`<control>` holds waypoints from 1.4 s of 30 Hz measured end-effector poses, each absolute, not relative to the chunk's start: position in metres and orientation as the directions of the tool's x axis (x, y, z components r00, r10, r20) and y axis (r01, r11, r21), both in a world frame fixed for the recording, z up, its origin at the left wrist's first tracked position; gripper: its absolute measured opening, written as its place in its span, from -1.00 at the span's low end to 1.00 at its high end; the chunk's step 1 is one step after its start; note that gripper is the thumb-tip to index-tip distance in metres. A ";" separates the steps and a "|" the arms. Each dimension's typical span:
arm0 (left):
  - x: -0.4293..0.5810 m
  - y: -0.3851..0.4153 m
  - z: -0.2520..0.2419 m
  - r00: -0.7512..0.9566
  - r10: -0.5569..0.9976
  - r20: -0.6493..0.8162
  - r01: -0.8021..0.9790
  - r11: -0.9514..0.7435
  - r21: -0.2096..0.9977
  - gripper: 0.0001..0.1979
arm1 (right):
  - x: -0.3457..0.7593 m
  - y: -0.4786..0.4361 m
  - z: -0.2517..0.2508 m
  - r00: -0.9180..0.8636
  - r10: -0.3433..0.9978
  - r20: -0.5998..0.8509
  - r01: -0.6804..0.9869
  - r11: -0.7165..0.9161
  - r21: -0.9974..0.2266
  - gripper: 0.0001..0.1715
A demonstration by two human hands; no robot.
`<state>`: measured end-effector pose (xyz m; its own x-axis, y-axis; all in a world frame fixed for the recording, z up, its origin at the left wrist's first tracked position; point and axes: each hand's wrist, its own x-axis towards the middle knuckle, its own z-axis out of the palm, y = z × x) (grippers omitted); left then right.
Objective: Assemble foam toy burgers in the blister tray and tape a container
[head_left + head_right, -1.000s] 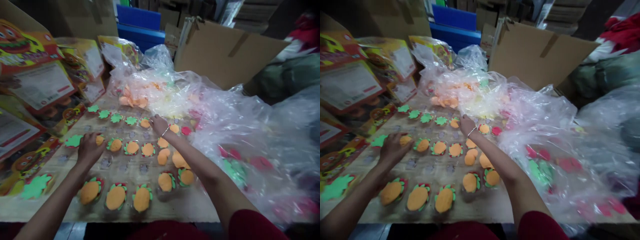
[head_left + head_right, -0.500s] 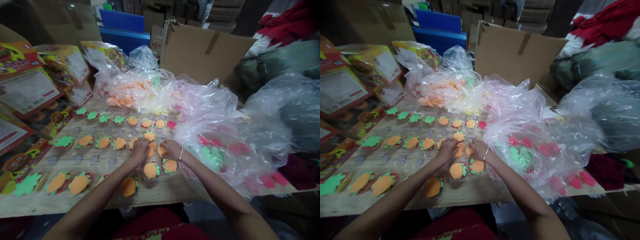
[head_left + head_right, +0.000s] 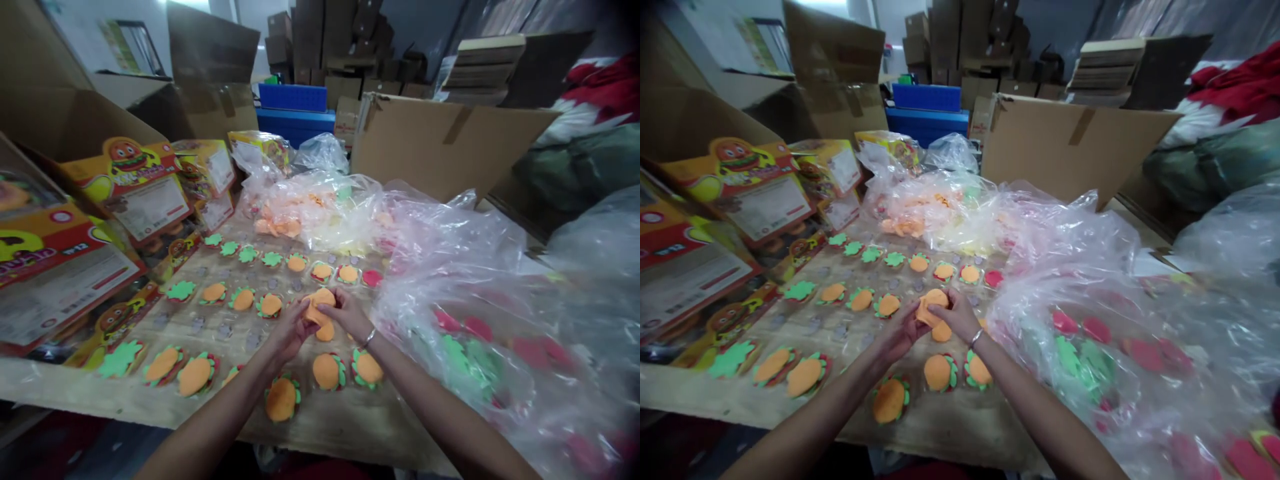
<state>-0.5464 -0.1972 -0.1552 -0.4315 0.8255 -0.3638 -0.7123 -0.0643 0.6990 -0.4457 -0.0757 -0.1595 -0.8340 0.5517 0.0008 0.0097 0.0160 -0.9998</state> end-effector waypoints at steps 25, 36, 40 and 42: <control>-0.697 -0.357 -0.151 -0.846 0.337 -0.413 -0.524 -0.382 0.761 -0.71 | -0.711 -0.040 -0.205 -0.864 0.492 0.103 0.370 0.761 -0.534 -0.61; -0.692 -0.310 -0.152 -0.787 0.438 -0.434 -0.597 -0.367 0.713 -0.70 | -0.628 -0.139 -0.158 -0.768 -0.436 0.469 -0.585 0.776 -0.236 -0.59; -0.697 -0.316 -0.152 -0.778 0.368 -0.509 -0.628 -0.423 0.654 -0.85 | -0.653 -0.136 -0.165 -0.892 -0.162 0.421 -0.405 0.701 -0.587 -0.76; -0.701 -0.327 -0.153 -0.791 0.297 -0.536 -0.611 -0.436 0.661 -0.83 | -0.683 -0.119 -0.169 -0.951 0.081 0.299 -0.158 0.704 -0.692 -0.74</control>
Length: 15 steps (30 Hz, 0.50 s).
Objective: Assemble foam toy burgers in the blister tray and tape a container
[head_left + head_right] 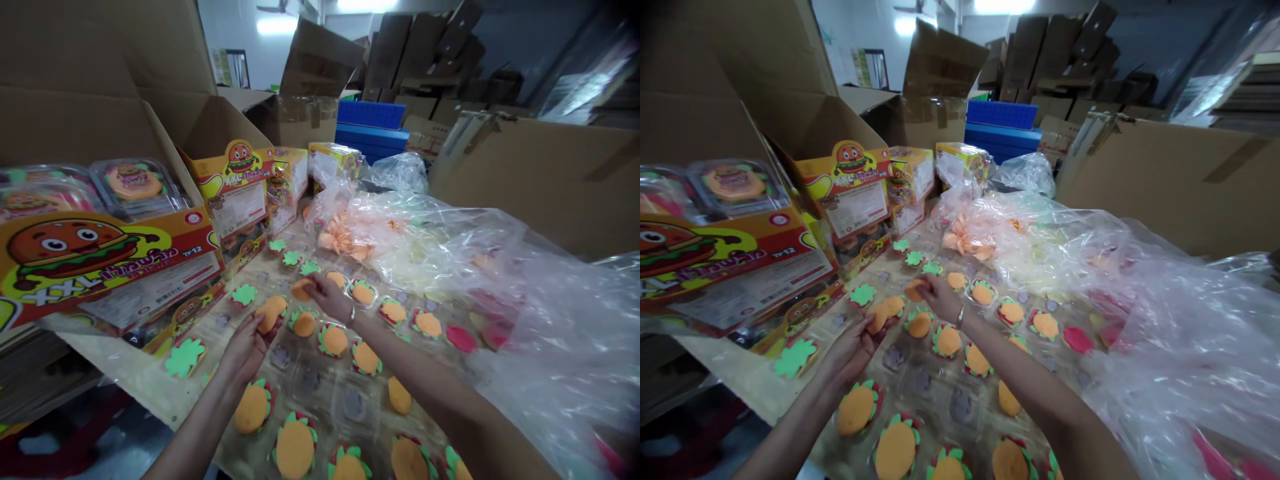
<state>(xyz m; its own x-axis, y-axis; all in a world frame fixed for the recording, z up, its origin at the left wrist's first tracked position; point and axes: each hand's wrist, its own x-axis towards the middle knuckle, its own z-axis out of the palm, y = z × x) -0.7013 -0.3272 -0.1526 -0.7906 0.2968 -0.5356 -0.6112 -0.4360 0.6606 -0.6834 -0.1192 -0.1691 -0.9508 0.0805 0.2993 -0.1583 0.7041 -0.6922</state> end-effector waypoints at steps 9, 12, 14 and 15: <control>-0.706 -0.367 -0.153 -0.812 0.204 -0.547 -0.581 -0.366 0.726 -0.83 | -0.782 -0.075 -0.197 -0.954 0.284 0.097 0.200 0.843 -0.500 -0.68; -0.706 -0.364 -0.154 -0.820 0.228 -0.524 -0.572 -0.352 0.741 -0.85 | -0.782 -0.078 -0.199 -0.954 0.286 0.090 0.223 0.878 -0.424 -0.66; -0.706 -0.360 -0.155 -0.831 0.266 -0.488 -0.555 -0.340 0.759 -0.84 | -0.777 -0.083 -0.195 -0.950 0.292 0.112 0.231 0.897 -0.377 -0.65; -0.706 -0.358 -0.156 -0.838 0.290 -0.462 -0.540 -0.326 0.775 -0.81 | -0.773 -0.088 -0.191 -0.947 0.292 0.132 0.229 0.905 -0.358 -0.66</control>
